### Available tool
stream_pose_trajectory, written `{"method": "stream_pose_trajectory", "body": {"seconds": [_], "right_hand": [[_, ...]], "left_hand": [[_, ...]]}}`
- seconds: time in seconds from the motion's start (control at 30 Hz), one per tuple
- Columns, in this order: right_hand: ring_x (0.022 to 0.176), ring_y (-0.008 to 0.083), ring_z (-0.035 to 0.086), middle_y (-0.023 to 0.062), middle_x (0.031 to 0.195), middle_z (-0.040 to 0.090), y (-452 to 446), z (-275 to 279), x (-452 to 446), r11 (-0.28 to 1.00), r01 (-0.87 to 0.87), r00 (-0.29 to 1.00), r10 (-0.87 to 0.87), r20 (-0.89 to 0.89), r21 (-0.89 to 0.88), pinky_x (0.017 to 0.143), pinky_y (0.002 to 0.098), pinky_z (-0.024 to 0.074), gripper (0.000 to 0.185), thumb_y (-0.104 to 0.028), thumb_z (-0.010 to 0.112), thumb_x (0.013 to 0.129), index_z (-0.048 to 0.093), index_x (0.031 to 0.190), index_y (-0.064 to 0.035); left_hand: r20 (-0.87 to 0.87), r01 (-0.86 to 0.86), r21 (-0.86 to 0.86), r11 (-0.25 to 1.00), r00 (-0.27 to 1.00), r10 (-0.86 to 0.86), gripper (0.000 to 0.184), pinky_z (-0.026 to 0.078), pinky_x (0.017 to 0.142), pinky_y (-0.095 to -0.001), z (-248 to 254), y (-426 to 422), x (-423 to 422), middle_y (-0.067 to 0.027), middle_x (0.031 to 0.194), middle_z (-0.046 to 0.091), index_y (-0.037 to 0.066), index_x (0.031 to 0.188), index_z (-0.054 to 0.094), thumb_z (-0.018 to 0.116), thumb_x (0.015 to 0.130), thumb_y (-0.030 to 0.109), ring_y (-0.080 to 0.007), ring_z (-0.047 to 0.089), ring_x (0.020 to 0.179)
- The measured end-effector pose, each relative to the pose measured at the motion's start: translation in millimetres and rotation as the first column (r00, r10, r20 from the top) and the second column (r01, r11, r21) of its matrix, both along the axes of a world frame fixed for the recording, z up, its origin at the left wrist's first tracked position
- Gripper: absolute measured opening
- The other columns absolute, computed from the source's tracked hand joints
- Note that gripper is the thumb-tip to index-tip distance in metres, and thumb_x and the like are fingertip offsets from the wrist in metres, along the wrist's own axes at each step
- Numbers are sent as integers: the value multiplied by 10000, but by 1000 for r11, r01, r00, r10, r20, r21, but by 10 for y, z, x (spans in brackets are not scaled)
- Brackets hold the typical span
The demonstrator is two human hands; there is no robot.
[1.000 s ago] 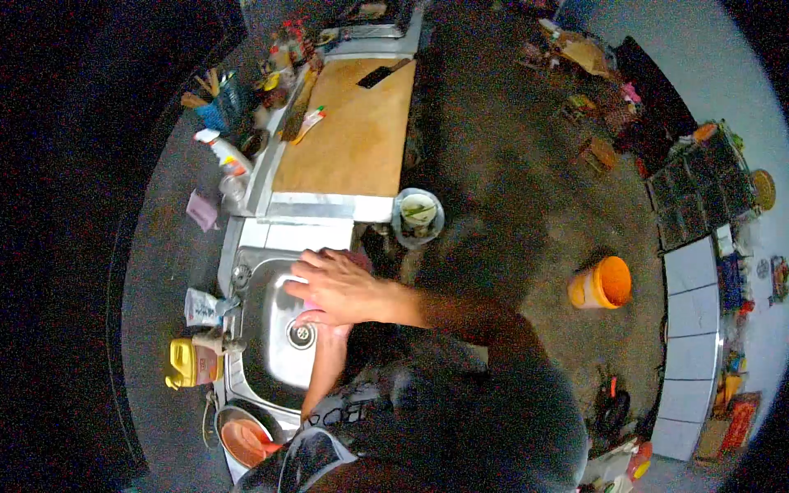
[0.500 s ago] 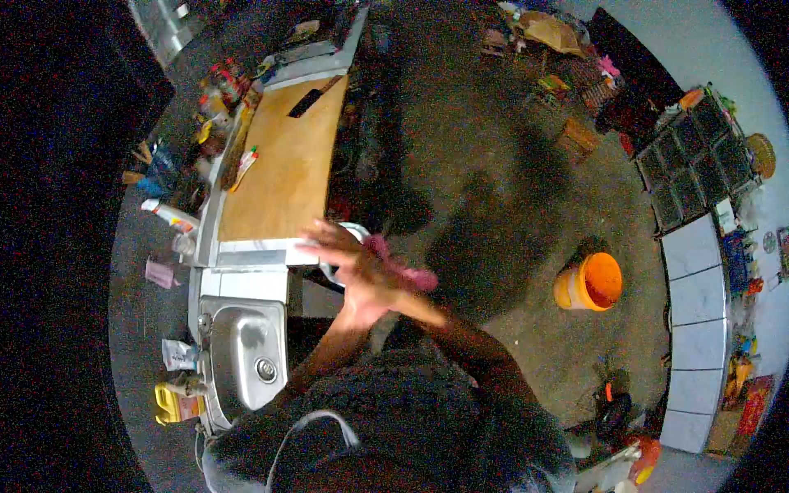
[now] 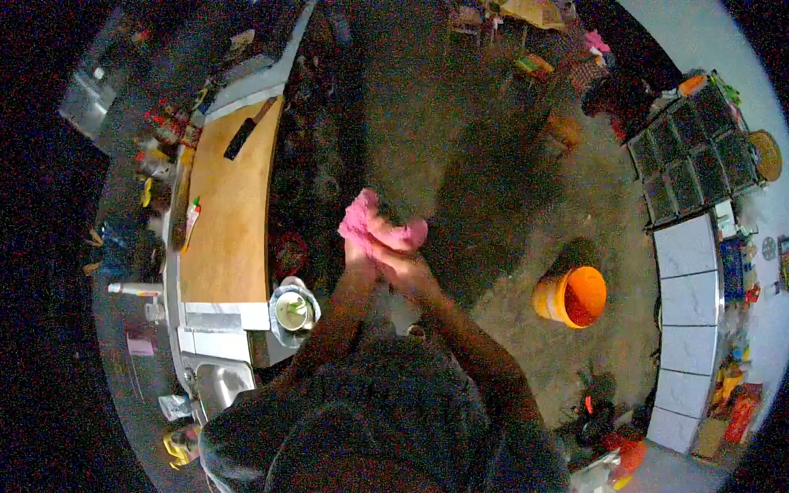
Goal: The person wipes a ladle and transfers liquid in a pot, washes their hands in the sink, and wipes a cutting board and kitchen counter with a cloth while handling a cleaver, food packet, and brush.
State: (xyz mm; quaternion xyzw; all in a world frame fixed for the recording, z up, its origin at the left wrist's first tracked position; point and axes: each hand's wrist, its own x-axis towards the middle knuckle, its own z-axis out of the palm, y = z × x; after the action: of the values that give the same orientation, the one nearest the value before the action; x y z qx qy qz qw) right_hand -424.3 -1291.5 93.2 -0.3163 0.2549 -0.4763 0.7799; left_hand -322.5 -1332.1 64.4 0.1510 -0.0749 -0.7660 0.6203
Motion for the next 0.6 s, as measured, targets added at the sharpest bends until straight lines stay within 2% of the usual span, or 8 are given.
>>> {"method": "stream_pose_trajectory", "body": {"seconds": [0.13, 0.27, 0.3, 0.33, 0.4, 0.43, 0.5, 0.6], "right_hand": [[1283, 161, 312, 106, 1399, 351, -1074, 143, -92, 799, -144, 688, -343, -639, -584, 1064, 312, 212, 387, -82, 462, 912, 419, 1283, 19], [961, 204, 584, 165, 1201, 544, -2186, 330, -431, 744, -140, 468, -532, -706, -654, 768, 296, 482, 458, 21, 532, 815, 478, 1257, -88], [1064, 252, 536, 144, 1198, 549, -2462, 520, -534, 903, -42, 361, -384, -849, -427, 870, 369, 443, 451, -37, 534, 809, 488, 1249, -124], [1064, 252, 536, 144, 1198, 549, -2792, 543, -589, 900, -43, 351, -394, -850, -435, 870, 369, 443, 451, -37, 534, 809, 488, 1249, -124], [1192, 317, 418, 130, 1245, 504, -3473, 411, -718, 801, -120, -382, -583, -717, -587, 961, 483, 347, 482, -126, 538, 804, 459, 1278, -157], [1192, 317, 418, 130, 1245, 504, -3705, 255, -740, 801, -110, -385, -580, -718, -588, 961, 483, 347, 482, -126, 538, 804, 459, 1278, -157], [1120, 334, 467, 136, 1186, 532, -4060, -17, -724, 634, -520, -500, -769, -399, -572, 965, 481, 343, 429, -143, 556, 783, 520, 1210, -110], [1172, 332, 415, 144, 1273, 454, -4703, -44, -857, 716, -578, -529, -694, -489, -392, 984, 500, 309, 468, -191, 533, 790, 477, 1243, -87]], "left_hand": [[47, 134, -199, 971, 991, -127, 239, 476, 747, -350, -560, -1197, -82, -61, 863, 551, 90, 956, 496, 425, 931, 318, -217, 561, 801], [195, 70, 57, 996, 977, -80, 339, 477, 824, -357, -276, -2253, -318, -60, 1030, 554, 108, 1070, 480, 427, 922, 409, -225, 567, 944], [63, 177, -76, 981, 983, -172, 368, 465, 850, -364, -264, -2474, -314, -47, 1066, 547, 126, 1106, 469, 418, 919, 438, -217, 550, 989], [-44, 276, -212, 937, 956, -291, 398, 453, 876, -370, -252, -2694, -311, -35, 1102, 539, 144, 1142, 459, 409, 915, 467, -209, 533, 1034], [-31, 334, -203, 921, 937, -347, 435, 442, 891, -384, -250, -3056, -532, -19, 1148, 537, 173, 1205, 445, 369, 918, 491, -195, 519, 1060], [-28, 343, -202, 917, 934, -355, 435, 442, 891, -384, -416, -3265, -716, -19, 1148, 537, 173, 1205, 445, 369, 918, 491, -195, 519, 1060], [44, 289, 498, 818, 933, -356, 484, 416, 920, -377, -867, -3690, -1056, -19, 1210, 519, 180, 1264, 429, 340, 916, 504, -194, 500, 1094], [19, 372, 143, 917, 925, -379, 533, 364, 979, -363, 336, -4294, -885, -35, 1313, 444, 157, 1315, 398, 316, 917, 503, -194, 430, 1181]]}}
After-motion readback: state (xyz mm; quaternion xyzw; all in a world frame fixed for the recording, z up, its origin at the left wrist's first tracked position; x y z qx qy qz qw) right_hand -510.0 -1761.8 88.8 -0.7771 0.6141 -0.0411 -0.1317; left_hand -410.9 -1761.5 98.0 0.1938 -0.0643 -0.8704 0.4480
